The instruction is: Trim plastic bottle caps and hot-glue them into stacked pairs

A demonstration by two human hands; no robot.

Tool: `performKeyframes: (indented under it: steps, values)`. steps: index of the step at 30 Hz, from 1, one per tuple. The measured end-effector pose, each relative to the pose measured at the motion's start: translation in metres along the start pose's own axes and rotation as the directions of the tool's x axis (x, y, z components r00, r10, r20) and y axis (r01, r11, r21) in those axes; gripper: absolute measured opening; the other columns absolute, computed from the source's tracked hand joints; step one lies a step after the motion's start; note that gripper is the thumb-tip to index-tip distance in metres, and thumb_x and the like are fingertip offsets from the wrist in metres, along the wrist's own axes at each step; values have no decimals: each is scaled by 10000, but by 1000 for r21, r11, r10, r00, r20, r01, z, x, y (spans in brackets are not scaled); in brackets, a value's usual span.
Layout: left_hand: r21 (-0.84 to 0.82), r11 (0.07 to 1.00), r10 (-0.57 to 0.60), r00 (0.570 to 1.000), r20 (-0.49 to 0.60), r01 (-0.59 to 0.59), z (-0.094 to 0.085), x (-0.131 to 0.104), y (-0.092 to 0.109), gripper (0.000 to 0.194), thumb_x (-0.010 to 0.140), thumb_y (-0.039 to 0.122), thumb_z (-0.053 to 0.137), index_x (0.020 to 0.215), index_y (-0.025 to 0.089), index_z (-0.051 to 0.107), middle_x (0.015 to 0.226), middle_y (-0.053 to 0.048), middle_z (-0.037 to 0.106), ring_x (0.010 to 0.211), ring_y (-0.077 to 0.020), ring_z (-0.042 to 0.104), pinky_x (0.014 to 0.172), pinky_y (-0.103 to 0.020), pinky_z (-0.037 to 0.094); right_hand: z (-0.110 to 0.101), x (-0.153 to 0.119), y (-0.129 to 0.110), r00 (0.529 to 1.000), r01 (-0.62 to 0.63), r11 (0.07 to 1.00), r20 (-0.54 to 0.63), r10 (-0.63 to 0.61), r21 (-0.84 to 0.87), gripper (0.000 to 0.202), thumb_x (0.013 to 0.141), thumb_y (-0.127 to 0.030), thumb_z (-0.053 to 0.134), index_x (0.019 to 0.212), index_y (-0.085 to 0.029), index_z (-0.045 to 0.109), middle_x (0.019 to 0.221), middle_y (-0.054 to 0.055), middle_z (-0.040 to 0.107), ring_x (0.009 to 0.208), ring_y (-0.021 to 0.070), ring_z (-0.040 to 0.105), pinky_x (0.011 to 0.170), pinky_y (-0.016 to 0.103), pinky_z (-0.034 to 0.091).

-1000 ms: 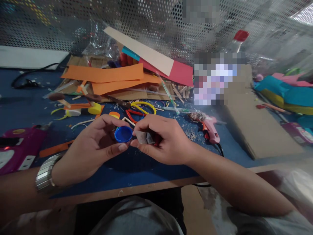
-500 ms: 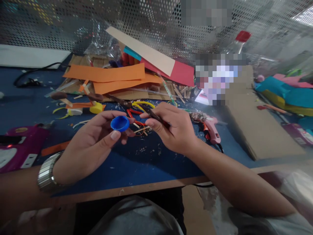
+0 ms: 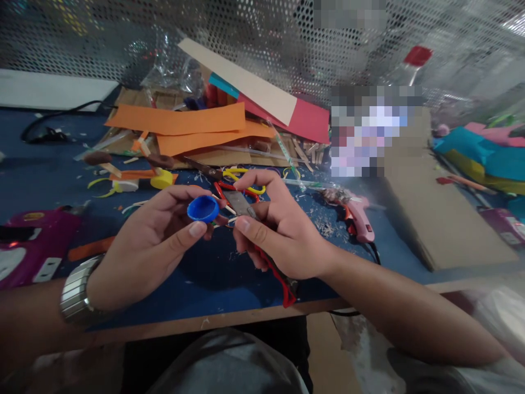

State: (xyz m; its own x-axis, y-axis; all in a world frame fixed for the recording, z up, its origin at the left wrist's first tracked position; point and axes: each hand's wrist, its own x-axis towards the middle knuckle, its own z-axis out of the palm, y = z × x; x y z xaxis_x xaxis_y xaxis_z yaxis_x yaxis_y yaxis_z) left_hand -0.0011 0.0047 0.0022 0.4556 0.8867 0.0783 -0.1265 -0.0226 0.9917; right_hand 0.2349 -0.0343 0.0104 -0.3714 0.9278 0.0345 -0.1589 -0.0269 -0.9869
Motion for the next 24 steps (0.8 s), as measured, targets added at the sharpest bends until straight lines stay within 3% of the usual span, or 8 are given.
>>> performKeyframes:
  steps: [7, 14, 24]
  values:
    - [35, 999, 15, 1000, 1, -15, -2, -4, -3, 320, 993, 332, 907, 1256, 260, 739, 1172, -47, 820, 1051, -201, 791, 913, -285, 676, 4, -3, -4, 995, -69, 995, 78, 63, 76, 280, 1165, -410, 672, 1338, -292, 486, 810, -48, 729, 444, 93, 601, 408, 173, 463]
    - [23, 999, 29, 1000, 1, -29, 0, -1, -3, 310, 954, 321, 925, 1200, 255, 749, 1116, -53, 828, 1027, -232, 803, 898, -333, 692, 6, -5, -4, 988, -116, 990, 109, 107, 81, 221, 1185, -371, 621, 1363, -286, 521, 808, -51, 712, 437, 83, 579, 411, 161, 460]
    - [12, 1000, 28, 1000, -8, -28, 0, -1, -1, 296, 937, 293, 941, 1147, 252, 737, 1103, -32, 835, 1016, -206, 807, 893, -291, 684, 5, -3, -5, 987, -127, 990, 111, 121, 55, 218, 1189, -348, 594, 1379, -281, 509, 797, -57, 695, 435, 77, 570, 414, 151, 459]
